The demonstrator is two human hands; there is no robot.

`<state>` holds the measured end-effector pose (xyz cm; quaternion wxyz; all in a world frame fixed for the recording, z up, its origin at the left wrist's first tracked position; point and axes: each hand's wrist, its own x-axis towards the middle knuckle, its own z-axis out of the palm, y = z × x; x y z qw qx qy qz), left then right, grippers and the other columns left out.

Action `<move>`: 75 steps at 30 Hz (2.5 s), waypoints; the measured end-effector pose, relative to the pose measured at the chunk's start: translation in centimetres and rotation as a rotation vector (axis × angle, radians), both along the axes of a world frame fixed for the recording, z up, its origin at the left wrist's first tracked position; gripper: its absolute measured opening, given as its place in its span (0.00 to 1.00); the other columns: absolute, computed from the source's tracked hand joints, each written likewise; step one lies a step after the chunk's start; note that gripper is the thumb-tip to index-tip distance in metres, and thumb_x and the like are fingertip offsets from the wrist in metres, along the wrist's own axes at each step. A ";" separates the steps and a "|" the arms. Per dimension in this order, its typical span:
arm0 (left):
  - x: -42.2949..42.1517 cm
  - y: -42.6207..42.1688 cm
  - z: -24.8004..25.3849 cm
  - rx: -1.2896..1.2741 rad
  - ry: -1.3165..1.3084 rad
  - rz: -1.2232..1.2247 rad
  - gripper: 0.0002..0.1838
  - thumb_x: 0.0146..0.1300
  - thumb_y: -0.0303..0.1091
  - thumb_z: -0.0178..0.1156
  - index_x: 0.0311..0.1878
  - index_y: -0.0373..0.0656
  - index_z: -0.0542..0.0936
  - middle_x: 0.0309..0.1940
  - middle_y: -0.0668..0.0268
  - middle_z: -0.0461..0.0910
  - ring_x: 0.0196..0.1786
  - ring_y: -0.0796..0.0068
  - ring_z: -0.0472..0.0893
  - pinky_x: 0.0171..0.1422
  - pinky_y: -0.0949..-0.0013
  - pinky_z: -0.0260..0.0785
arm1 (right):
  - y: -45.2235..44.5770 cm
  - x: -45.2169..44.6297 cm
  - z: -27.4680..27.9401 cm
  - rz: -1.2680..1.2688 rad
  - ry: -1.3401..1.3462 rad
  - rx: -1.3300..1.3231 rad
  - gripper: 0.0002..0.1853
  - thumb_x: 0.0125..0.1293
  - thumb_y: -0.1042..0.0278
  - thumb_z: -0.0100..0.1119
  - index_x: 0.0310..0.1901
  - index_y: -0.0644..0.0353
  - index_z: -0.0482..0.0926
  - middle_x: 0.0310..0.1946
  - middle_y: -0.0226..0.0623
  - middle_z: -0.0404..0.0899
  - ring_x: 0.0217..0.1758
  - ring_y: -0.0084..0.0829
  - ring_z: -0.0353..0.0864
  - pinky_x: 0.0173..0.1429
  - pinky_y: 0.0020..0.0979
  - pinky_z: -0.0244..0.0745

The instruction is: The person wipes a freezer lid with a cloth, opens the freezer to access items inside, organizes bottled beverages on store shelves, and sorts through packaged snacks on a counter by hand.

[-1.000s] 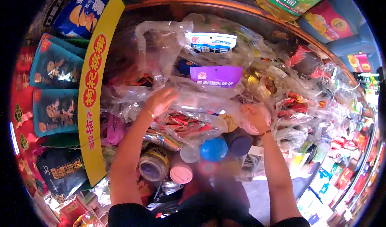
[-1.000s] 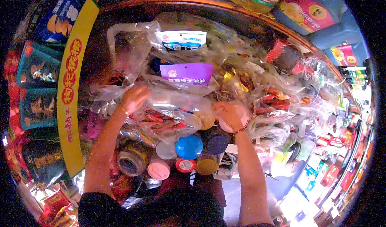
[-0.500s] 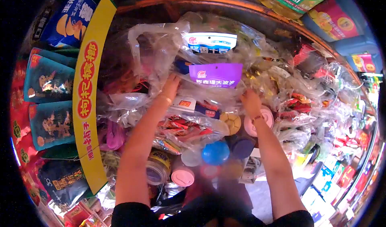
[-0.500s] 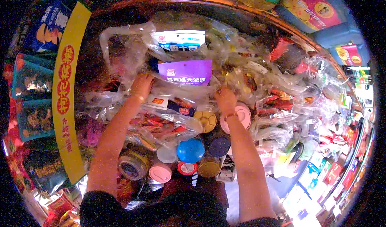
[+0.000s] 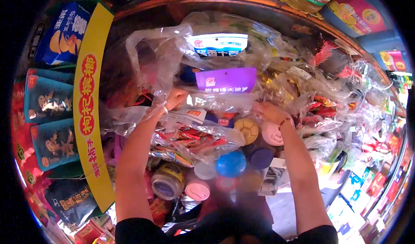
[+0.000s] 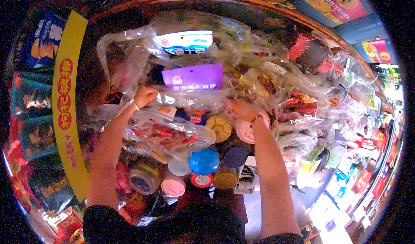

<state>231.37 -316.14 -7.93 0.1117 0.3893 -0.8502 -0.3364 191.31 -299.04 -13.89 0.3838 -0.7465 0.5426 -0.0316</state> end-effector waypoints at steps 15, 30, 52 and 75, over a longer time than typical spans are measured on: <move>-2.9 1.7 1.7 -0.330 -0.575 -0.058 0.13 0.52 0.26 0.56 0.43 0.40 0.78 0.54 0.52 0.71 0.59 0.54 0.69 0.62 0.54 0.63 | 0.0 3.5 4.7 -0.252 0.326 -0.216 0.23 0.60 0.53 0.56 0.56 0.50 0.69 0.40 0.36 0.80 0.30 0.41 0.81 0.31 0.39 0.75; -3.1 15.3 2.9 -0.071 -0.516 -0.243 0.10 0.53 0.36 0.57 0.36 0.42 0.77 0.37 0.61 0.80 0.47 0.62 0.77 0.54 0.60 0.68 | 0.3 8.7 4.2 -0.304 0.100 -0.188 0.17 0.59 0.66 0.52 0.51 0.57 0.72 0.35 0.49 0.79 0.38 0.48 0.79 0.42 0.46 0.74; -2.4 22.2 4.7 -0.187 -0.436 0.058 0.32 0.54 0.47 0.62 0.60 0.43 0.69 0.61 0.49 0.63 0.66 0.47 0.59 0.71 0.48 0.50 | 7.9 16.4 5.0 0.020 0.183 0.124 0.27 0.62 0.41 0.45 0.35 0.60 0.82 0.34 0.49 0.81 0.40 0.49 0.81 0.46 0.50 0.72; -4.0 32.4 5.4 -0.091 0.052 0.041 0.28 0.54 0.38 0.61 0.58 0.40 0.70 0.58 0.53 0.68 0.59 0.52 0.68 0.66 0.52 0.58 | 4.4 11.9 9.5 -0.261 0.298 0.037 0.30 0.60 0.40 0.48 0.50 0.61 0.75 0.42 0.53 0.78 0.42 0.49 0.80 0.46 0.46 0.75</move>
